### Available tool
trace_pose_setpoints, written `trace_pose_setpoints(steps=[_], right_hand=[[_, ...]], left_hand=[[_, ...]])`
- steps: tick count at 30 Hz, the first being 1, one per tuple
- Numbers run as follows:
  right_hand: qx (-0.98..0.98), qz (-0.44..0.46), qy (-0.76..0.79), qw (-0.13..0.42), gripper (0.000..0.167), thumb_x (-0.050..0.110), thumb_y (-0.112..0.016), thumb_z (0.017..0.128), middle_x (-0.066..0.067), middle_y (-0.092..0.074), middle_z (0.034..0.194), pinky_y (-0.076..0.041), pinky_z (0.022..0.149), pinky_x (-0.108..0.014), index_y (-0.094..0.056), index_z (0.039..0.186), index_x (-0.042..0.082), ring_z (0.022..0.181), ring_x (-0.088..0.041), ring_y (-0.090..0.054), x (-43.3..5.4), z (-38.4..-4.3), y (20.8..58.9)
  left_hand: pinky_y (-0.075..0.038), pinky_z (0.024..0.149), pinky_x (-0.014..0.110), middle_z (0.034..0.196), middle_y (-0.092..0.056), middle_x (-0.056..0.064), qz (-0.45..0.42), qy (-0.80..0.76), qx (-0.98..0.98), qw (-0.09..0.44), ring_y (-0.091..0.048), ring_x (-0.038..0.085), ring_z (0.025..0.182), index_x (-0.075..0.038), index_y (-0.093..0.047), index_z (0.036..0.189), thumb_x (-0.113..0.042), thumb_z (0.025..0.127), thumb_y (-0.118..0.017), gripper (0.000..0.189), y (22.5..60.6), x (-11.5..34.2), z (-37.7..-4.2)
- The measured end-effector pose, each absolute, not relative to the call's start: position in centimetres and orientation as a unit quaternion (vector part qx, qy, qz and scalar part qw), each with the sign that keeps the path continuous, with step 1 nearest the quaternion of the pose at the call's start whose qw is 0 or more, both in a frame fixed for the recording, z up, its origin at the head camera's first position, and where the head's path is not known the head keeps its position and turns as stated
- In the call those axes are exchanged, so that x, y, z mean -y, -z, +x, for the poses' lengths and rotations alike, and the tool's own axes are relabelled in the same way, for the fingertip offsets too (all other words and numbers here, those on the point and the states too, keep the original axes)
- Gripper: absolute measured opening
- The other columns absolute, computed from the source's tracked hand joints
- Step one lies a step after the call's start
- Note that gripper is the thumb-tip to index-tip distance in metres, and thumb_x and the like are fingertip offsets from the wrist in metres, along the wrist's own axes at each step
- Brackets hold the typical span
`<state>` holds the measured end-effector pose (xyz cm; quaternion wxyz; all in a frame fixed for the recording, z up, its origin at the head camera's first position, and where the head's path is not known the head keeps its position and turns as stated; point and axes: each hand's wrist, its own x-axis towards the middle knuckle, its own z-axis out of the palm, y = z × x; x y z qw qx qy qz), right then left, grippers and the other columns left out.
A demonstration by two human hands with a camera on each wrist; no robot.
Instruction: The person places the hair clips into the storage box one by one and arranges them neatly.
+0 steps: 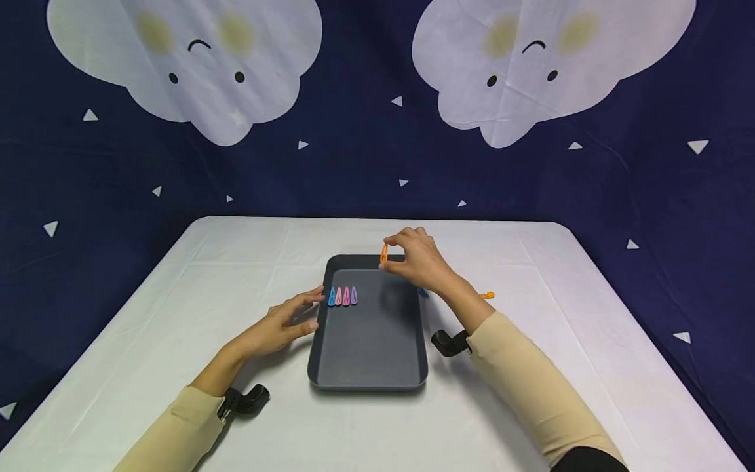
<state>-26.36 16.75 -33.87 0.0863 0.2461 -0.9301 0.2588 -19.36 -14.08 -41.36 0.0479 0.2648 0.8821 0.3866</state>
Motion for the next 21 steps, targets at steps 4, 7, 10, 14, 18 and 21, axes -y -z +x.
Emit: trace_pose_setpoints(steps=[4, 7, 10, 14, 18, 21], right_hand=[[0.930, 0.256, -0.253, 0.080, 0.052, 0.033, -0.076, 0.079, -0.010, -0.059, 0.120, -0.034, 0.098, -0.050, -0.061, 0.123, 0.009, 0.113, -0.029, -0.045, -15.3, -26.4, 33.9], [0.930, 0.260, -0.248, 0.075, 0.053, 0.032, -0.076, 0.079, -0.010, -0.059, 0.120, -0.034, 0.099, -0.050, -0.061, 0.124, 0.008, 0.113, -0.029, -0.046, -14.5, -26.5, 34.2], [0.930, 0.262, -0.246, 0.073, 0.054, 0.033, -0.077, 0.078, -0.009, -0.060, 0.119, -0.035, 0.098, -0.049, -0.061, 0.123, 0.009, 0.112, -0.028, -0.047, -13.9, -26.6, 34.5], [0.929, 0.265, -0.247, 0.068, 0.053, 0.033, -0.077, 0.077, -0.009, -0.061, 0.118, -0.035, 0.098, -0.049, -0.062, 0.122, 0.008, 0.110, -0.028, -0.048, -13.3, -26.8, 35.1], [0.931, 0.265, -0.246, 0.059, 0.052, 0.032, -0.076, 0.079, -0.009, -0.061, 0.119, -0.035, 0.100, -0.050, -0.062, 0.122, 0.009, 0.111, -0.028, -0.048, -12.8, -27.0, 35.8], [0.931, 0.260, -0.249, 0.052, 0.051, 0.032, -0.076, 0.079, -0.009, -0.061, 0.119, -0.035, 0.100, -0.050, -0.062, 0.122, 0.009, 0.111, -0.029, -0.049, -12.5, -27.1, 36.2]], left_hand=[[-0.018, 0.106, 0.060, 0.156, -0.029, -0.001, 0.263, -0.388, -0.882, 0.051, -0.028, 0.031, 0.143, -0.016, -0.044, 0.138, -0.035, 0.093, -0.059, 0.052, 41.3, 14.1, -19.4], [-0.017, 0.107, 0.059, 0.156, -0.029, -0.002, 0.260, -0.389, -0.882, 0.054, -0.027, 0.030, 0.143, -0.016, -0.044, 0.138, -0.034, 0.092, -0.059, 0.051, 41.3, 14.1, -19.4], [-0.017, 0.108, 0.059, 0.156, -0.029, -0.002, 0.259, -0.390, -0.882, 0.052, -0.028, 0.030, 0.143, -0.017, -0.045, 0.137, -0.033, 0.092, -0.059, 0.050, 41.3, 14.1, -19.4], [-0.016, 0.108, 0.059, 0.156, -0.029, -0.002, 0.254, -0.393, -0.882, 0.055, -0.029, 0.029, 0.143, -0.018, -0.045, 0.137, -0.033, 0.092, -0.059, 0.049, 41.3, 14.1, -19.4], [-0.016, 0.107, 0.059, 0.156, -0.029, -0.002, 0.253, -0.394, -0.882, 0.061, -0.030, 0.029, 0.143, -0.018, -0.044, 0.138, -0.032, 0.093, -0.059, 0.049, 41.3, 14.1, -19.4], [-0.016, 0.107, 0.058, 0.156, -0.028, -0.001, 0.253, -0.393, -0.882, 0.062, -0.030, 0.029, 0.143, -0.018, -0.044, 0.138, -0.032, 0.093, -0.059, 0.050, 41.3, 14.0, -19.4]])
